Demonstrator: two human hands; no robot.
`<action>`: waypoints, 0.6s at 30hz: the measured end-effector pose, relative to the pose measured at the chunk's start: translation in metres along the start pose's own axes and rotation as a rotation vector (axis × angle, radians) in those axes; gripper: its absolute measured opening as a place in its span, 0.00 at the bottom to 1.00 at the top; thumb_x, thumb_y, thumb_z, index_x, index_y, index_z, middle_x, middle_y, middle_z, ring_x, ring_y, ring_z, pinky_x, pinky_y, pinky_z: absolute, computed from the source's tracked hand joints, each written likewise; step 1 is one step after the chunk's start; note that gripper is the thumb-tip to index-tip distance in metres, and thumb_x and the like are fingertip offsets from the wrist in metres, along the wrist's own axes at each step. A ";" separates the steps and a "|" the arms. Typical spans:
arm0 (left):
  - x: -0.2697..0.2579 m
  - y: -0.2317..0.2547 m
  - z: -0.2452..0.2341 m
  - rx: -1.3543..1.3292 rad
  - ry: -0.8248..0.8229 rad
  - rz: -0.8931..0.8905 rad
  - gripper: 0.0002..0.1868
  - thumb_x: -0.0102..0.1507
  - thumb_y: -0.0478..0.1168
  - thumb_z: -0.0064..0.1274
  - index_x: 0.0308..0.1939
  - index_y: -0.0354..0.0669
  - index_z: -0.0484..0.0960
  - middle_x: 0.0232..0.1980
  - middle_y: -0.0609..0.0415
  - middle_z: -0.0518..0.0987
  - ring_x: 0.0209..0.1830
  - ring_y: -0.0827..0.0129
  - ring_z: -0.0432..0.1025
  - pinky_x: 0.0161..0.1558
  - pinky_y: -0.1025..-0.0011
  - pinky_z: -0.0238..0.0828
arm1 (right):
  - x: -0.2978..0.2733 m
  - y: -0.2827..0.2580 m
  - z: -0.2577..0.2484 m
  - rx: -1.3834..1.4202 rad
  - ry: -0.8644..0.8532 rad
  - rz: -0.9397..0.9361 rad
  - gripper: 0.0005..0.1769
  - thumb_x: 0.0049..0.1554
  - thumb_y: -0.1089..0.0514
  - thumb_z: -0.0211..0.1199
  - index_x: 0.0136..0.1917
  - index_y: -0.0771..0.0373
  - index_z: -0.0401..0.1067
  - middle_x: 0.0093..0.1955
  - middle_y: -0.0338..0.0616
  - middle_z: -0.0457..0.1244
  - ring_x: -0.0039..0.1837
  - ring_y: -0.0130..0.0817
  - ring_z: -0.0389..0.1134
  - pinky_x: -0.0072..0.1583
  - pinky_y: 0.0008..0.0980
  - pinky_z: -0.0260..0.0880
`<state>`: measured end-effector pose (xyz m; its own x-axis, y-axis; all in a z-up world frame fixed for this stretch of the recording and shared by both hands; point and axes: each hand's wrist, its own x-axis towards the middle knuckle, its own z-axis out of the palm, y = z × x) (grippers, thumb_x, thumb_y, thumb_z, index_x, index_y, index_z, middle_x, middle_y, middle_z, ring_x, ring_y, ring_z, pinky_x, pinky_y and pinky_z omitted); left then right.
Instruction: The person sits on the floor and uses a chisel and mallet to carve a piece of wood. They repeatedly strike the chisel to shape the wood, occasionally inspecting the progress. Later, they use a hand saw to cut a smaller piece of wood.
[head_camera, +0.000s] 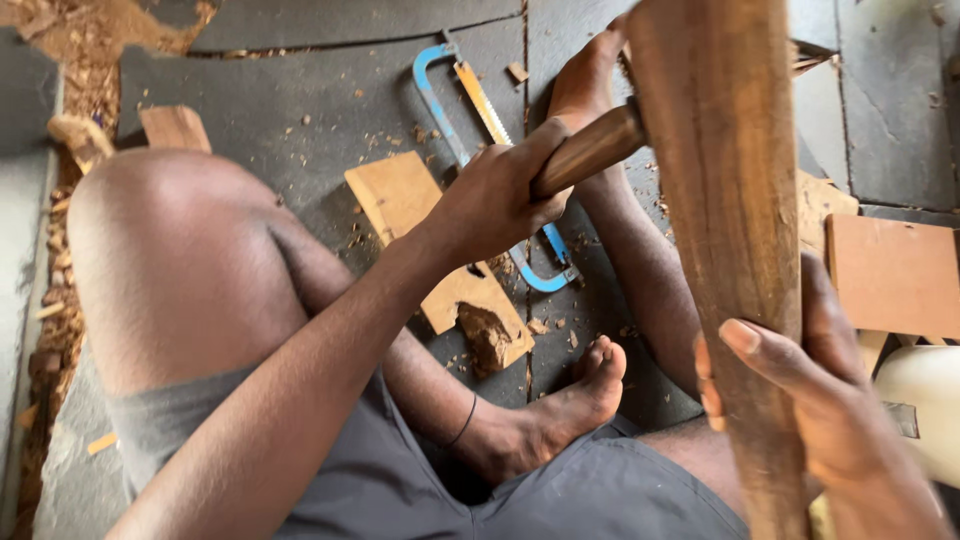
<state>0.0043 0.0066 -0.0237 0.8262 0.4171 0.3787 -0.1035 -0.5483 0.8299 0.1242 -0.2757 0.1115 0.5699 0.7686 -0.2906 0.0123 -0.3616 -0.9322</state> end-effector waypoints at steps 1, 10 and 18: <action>-0.002 0.000 0.004 -0.001 -0.021 -0.025 0.20 0.62 0.37 0.59 0.54 0.43 0.66 0.32 0.46 0.81 0.34 0.52 0.80 0.36 0.55 0.76 | -0.001 0.006 0.003 0.022 0.006 -0.007 0.39 0.60 0.53 0.66 0.78 0.61 0.52 0.40 0.55 0.66 0.33 0.38 0.69 0.30 0.38 0.73; 0.019 0.031 -0.010 0.003 -0.075 0.025 0.17 0.66 0.36 0.56 0.58 0.41 0.71 0.41 0.49 0.83 0.34 0.64 0.83 0.39 0.63 0.84 | -0.011 0.090 0.031 0.180 0.270 0.245 0.34 0.53 0.50 0.66 0.69 0.55 0.57 0.35 0.49 0.64 0.28 0.38 0.66 0.27 0.38 0.69; -0.007 0.026 -0.044 -0.154 0.166 0.130 0.17 0.68 0.38 0.61 0.59 0.41 0.76 0.46 0.51 0.84 0.43 0.71 0.82 0.47 0.68 0.84 | -0.005 0.130 0.076 0.266 0.201 0.443 0.27 0.52 0.46 0.64 0.61 0.57 0.62 0.30 0.49 0.62 0.24 0.36 0.64 0.25 0.34 0.66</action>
<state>-0.0280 0.0211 0.0135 0.6994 0.4709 0.5377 -0.2967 -0.4932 0.8178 0.0600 -0.2866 -0.0242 0.6195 0.4482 -0.6445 -0.4570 -0.4617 -0.7603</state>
